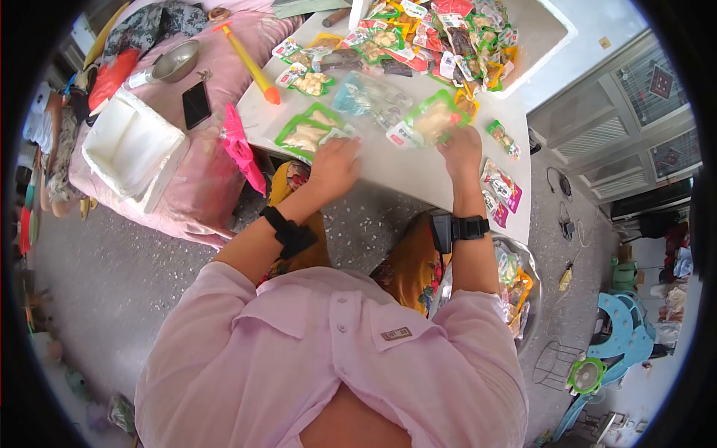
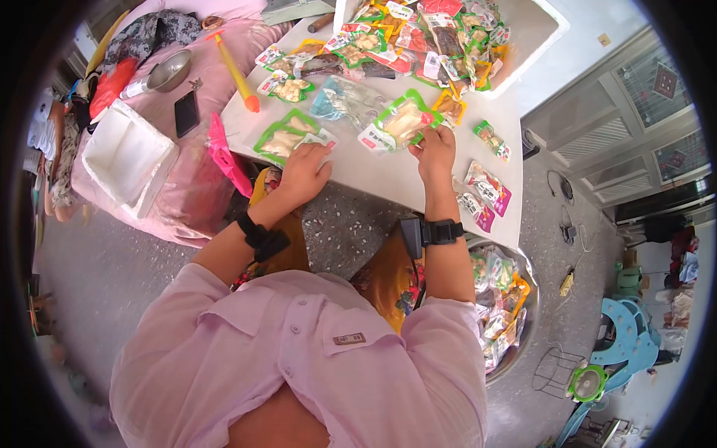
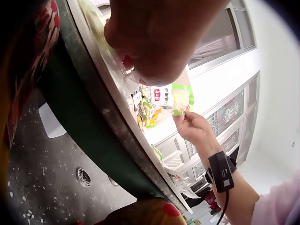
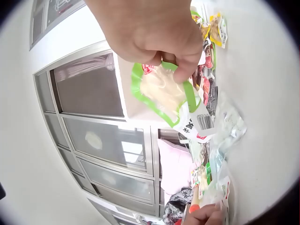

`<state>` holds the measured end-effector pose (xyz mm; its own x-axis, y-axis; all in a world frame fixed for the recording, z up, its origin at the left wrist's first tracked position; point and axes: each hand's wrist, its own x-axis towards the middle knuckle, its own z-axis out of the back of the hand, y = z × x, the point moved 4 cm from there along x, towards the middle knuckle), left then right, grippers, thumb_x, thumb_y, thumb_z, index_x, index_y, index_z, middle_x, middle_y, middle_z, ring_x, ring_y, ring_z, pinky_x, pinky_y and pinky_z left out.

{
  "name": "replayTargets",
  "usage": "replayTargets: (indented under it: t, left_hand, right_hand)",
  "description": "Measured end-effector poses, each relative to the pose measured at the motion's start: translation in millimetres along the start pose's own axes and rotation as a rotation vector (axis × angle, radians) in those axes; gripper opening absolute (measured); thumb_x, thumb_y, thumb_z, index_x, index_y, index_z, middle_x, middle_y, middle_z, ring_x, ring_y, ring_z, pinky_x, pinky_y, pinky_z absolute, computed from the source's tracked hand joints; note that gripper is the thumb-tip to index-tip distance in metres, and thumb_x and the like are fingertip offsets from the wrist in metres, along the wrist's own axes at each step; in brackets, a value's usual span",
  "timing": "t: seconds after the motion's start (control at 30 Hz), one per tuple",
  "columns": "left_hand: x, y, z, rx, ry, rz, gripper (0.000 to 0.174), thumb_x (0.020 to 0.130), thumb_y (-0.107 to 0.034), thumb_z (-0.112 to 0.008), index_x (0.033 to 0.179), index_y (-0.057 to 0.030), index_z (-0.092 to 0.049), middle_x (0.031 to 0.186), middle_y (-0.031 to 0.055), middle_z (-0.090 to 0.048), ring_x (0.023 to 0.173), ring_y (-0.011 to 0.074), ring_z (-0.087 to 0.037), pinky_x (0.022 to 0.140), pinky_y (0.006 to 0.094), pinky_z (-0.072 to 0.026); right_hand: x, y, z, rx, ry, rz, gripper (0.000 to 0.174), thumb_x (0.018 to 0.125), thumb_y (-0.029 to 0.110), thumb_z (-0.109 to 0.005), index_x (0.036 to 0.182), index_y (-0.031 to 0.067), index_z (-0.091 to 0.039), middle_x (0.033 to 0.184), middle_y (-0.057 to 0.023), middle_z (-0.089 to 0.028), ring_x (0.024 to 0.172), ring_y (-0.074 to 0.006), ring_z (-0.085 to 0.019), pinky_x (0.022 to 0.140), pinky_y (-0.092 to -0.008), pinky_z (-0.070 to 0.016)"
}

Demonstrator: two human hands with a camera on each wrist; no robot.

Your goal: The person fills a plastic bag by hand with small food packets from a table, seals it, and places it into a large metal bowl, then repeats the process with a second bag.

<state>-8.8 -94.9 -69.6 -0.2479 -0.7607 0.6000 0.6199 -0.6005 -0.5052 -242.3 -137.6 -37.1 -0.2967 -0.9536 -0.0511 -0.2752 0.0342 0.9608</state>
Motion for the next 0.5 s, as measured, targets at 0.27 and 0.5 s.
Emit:
replayTargets:
  t: [0.27, 0.5]
  left_hand:
    - [-11, -52, -2, -1.496, 0.165, 0.812, 0.033, 0.076, -0.016, -0.052, 0.107, -0.0085, -0.042, 0.103, 0.0023, -0.047, 0.093, 0.0144, -0.048, 0.077, 0.0323, -0.0399]
    - [-35, -40, -4, -1.643, 0.209, 0.867, 0.038, 0.076, -0.01, -0.049, 0.113, -0.009, -0.039, 0.105, 0.0038, -0.048, 0.094, 0.0182, -0.049, 0.075, 0.0331, -0.0431]
  right_hand:
    - [-111, -4, -54, -0.87, 0.269, 0.938, 0.01, 0.068, 0.001, -0.049, 0.078, 0.0002, -0.049, 0.069, -0.0105, -0.049, 0.063, -0.0273, -0.049, 0.058, -0.0333, -0.0429]
    - [-154, -14, -64, -0.953, 0.456, 1.067, 0.018, 0.064, 0.001, -0.053, 0.081, -0.001, -0.05, 0.085, -0.0154, -0.047, 0.078, -0.0312, -0.047, 0.071, -0.036, -0.0408]
